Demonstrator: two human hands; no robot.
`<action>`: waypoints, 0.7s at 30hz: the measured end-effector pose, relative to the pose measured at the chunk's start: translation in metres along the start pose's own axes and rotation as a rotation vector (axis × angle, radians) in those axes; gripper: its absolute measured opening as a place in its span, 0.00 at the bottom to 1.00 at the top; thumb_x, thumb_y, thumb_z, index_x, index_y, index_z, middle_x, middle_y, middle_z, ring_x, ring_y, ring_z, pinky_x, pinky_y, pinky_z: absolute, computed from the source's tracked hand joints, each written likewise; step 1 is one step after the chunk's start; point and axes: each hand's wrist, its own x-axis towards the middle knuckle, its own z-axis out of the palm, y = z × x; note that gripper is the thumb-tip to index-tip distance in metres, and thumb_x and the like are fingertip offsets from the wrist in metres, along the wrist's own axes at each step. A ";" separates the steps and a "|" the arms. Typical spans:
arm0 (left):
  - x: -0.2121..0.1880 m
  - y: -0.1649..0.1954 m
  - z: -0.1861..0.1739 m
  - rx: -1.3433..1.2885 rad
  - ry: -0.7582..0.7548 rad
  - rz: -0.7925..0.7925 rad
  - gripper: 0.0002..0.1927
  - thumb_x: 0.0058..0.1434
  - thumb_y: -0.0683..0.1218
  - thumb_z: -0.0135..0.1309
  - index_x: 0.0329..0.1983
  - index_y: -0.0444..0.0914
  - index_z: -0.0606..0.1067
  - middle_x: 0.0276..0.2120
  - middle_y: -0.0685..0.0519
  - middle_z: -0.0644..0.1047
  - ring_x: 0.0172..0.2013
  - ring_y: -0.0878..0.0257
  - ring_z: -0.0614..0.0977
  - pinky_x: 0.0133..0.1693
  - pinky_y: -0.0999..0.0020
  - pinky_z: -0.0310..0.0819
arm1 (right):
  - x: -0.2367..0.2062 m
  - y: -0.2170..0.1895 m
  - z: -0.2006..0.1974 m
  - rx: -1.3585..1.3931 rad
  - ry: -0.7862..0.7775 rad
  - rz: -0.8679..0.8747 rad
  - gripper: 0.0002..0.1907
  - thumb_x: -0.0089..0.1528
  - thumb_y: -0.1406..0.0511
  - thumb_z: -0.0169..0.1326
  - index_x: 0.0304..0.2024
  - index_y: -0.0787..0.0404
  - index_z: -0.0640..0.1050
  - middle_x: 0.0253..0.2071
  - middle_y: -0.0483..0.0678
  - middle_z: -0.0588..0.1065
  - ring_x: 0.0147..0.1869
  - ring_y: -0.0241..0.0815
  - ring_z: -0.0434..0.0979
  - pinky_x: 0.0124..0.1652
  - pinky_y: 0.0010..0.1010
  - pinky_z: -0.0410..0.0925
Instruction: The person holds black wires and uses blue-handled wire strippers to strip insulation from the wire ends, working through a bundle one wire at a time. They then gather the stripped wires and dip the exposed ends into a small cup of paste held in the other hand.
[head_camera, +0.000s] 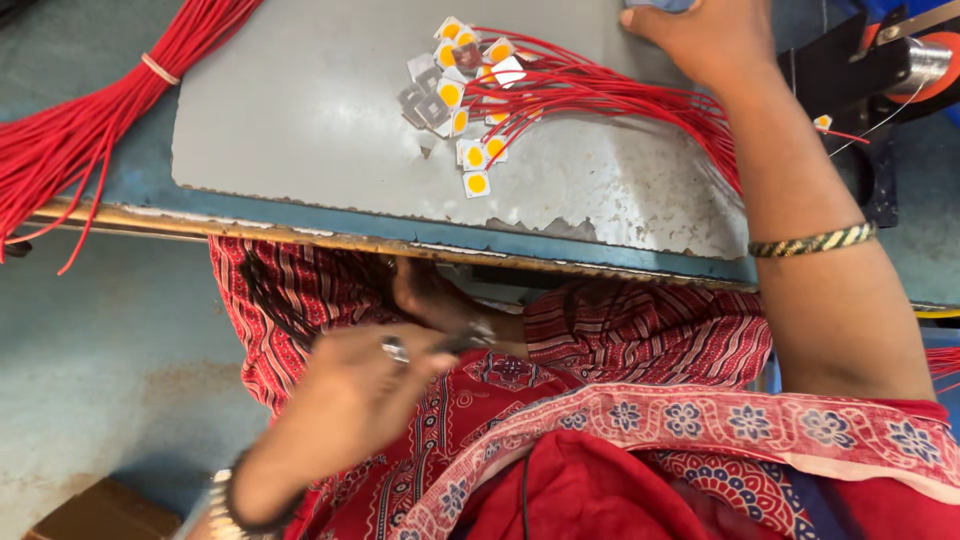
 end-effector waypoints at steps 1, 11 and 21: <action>0.000 0.001 0.008 -0.044 -0.022 0.051 0.07 0.63 0.43 0.60 0.33 0.33 0.78 0.28 0.49 0.80 0.23 0.55 0.80 0.26 0.61 0.73 | -0.004 -0.010 -0.008 0.083 -0.063 0.143 0.25 0.61 0.52 0.72 0.44 0.65 0.79 0.34 0.46 0.77 0.37 0.43 0.78 0.37 0.35 0.70; 0.022 0.012 0.048 -0.272 -0.145 -0.032 0.17 0.69 0.45 0.56 0.25 0.34 0.69 0.18 0.44 0.67 0.20 0.48 0.71 0.25 0.56 0.63 | -0.242 -0.098 -0.054 0.421 0.166 -0.177 0.69 0.54 0.77 0.71 0.79 0.35 0.39 0.66 0.55 0.64 0.64 0.47 0.70 0.59 0.37 0.72; 0.042 0.016 0.084 -0.305 -0.402 -0.253 0.20 0.70 0.52 0.47 0.28 0.37 0.78 0.15 0.45 0.72 0.18 0.53 0.76 0.24 0.57 0.65 | -0.306 -0.121 -0.023 0.624 0.240 -0.034 0.70 0.53 0.83 0.65 0.78 0.30 0.39 0.65 0.57 0.66 0.60 0.49 0.75 0.54 0.37 0.76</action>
